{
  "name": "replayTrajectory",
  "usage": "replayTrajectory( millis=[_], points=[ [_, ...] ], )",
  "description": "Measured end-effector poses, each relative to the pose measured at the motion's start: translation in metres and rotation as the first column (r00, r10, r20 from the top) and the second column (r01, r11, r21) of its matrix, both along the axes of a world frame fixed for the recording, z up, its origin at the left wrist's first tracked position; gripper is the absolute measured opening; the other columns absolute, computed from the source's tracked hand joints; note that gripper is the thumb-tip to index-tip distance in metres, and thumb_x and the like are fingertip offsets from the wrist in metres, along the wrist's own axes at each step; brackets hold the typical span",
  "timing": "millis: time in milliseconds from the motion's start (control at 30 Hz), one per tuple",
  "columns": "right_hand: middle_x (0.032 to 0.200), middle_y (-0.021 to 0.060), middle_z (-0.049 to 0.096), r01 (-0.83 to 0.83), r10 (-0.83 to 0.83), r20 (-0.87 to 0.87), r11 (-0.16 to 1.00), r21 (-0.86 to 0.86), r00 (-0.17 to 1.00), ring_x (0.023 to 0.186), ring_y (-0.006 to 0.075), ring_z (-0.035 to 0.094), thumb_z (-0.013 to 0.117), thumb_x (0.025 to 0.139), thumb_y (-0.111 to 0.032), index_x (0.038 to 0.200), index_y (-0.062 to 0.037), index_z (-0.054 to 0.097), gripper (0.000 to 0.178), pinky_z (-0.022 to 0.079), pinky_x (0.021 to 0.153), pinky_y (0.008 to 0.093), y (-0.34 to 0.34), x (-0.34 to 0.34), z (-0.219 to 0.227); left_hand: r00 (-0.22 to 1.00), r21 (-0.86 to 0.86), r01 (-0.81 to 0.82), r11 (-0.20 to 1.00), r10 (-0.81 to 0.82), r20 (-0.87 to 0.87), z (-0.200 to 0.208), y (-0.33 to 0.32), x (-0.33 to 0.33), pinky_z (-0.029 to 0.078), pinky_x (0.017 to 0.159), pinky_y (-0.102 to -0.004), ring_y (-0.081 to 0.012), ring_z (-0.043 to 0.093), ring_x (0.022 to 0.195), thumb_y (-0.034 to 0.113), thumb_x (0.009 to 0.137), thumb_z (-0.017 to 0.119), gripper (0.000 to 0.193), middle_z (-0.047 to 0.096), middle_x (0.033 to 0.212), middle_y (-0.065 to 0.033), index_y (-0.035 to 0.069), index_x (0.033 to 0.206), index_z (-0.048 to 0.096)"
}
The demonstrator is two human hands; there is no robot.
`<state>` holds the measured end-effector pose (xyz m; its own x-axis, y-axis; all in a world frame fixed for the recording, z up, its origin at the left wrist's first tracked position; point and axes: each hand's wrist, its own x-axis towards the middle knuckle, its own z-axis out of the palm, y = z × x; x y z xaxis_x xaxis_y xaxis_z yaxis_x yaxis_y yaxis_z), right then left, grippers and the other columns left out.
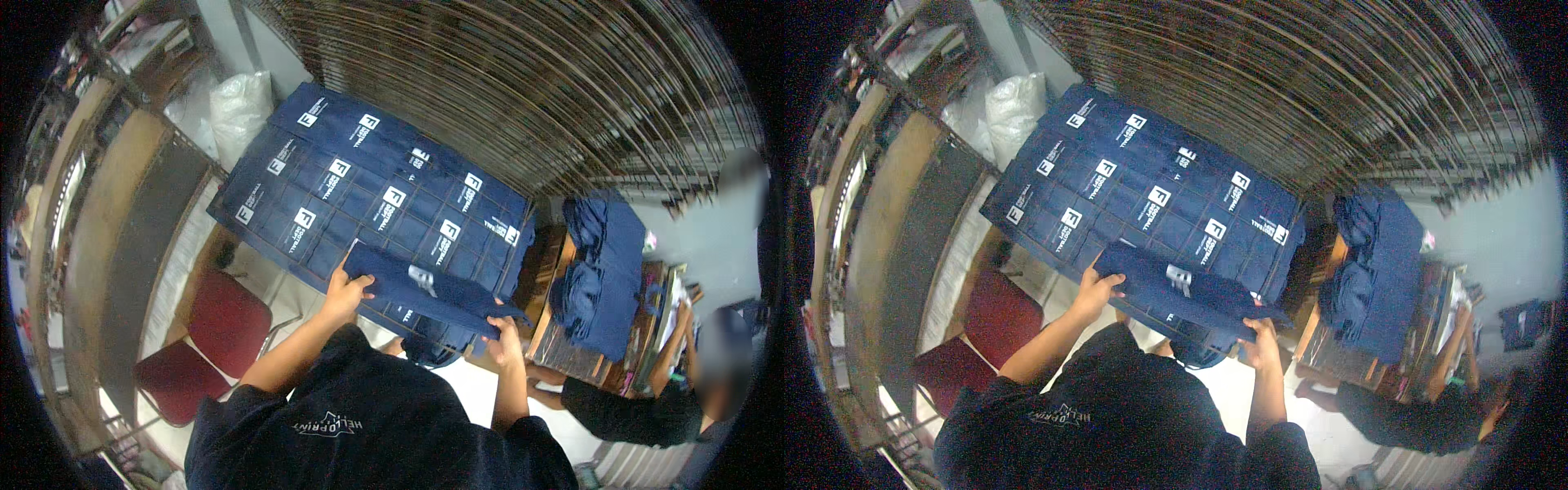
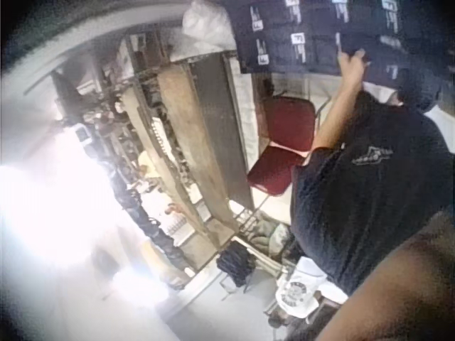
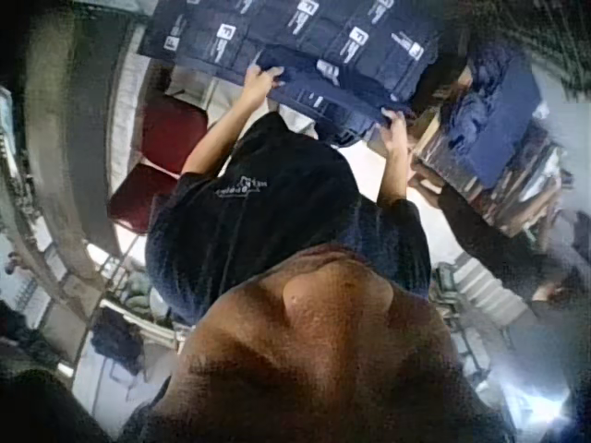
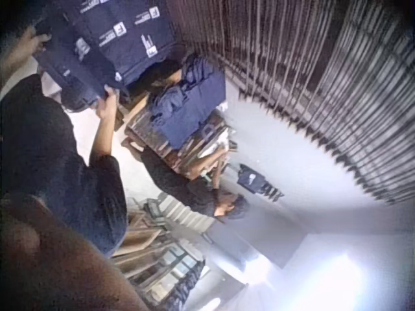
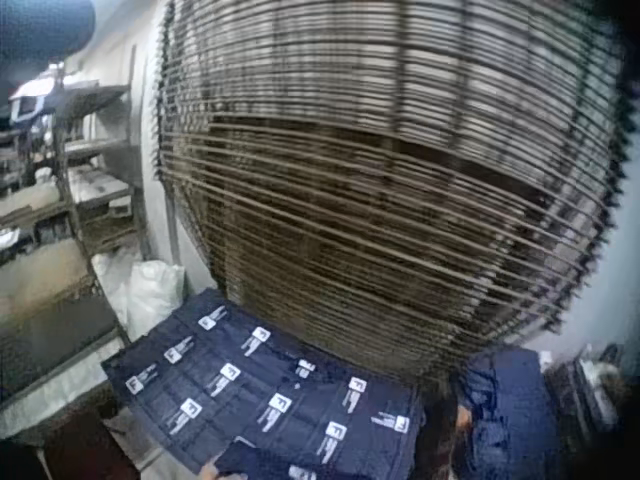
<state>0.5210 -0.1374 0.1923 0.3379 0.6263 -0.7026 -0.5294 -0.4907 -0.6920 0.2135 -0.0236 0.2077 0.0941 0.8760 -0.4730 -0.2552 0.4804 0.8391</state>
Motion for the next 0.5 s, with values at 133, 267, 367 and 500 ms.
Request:
replayTrajectory(
  millis=[133,267,367,500],
  points=[
    [0.096,0.0012,0.052,-0.13,0.13,0.009,0.985,0.113,0.991,0.077,0.0152,0.05,0.052,0.069,-0.003,0.116,-0.0157,0.049,0.049,0.036,0.052,0.0286,0.062,-0.01,0.005,0.995,-0.151,0.102,0.983,-0.101,0.012,-0.018,0.07,-0.022,0.04,0.047,-0.0248,-0.0125,0.052,0.068,0.005,0.072,0.054,0.041,0.055,0.087,-0.0031,0.011,0.112,0.048],
    [0.098,0.0029,0.053,-0.132,0.118,0.09,0.975,0.179,0.989,0.077,0.0182,0.051,0.052,0.07,-0.005,0.115,-0.0153,0.05,0.046,0.038,0.051,0.0332,0.134,-0.016,0.016,0.983,-0.044,0.039,0.998,-0.03,0.181,-0.018,0.131,-0.028,0.038,0.044,-0.0228,-0.0127,0.049,0.059,0.004,0.074,0.052,0.056,0.055,0.082,-0.0044,0.013,0.128,0.039],
    [0.103,0.0047,0.055,0.012,-0.024,0.034,0.953,0.303,0.999,0.088,0.0216,0.053,0.054,0.077,-0.015,0.108,-0.0172,0.053,0.032,0.045,0.07,0.0362,0.178,-0.001,-0.004,0.973,0.012,0.087,0.996,-0.087,0.214,-0.037,0.182,-0.031,0.036,0.044,-0.0218,-0.0107,0.048,0.06,0.004,0.074,0.053,0.06,0.055,0.082,-0.0026,0.018,0.131,0.037],
    [0.098,0.0035,0.054,0.131,-0.154,0.068,0.957,0.259,0.986,0.094,0.018,0.049,0.058,0.079,-0.022,0.104,-0.0123,0.057,0.027,0.04,0.077,0.033,0.24,0.016,-0.04,0.991,0.004,0.097,0.995,-0.097,0.088,-0.079,0.249,-0.031,0.036,0.048,-0.0207,-0.0083,0.048,0.062,0.006,0.072,0.06,0.047,0.055,0.079,-0.001,0.008,0.117,0.047]
  ],
)
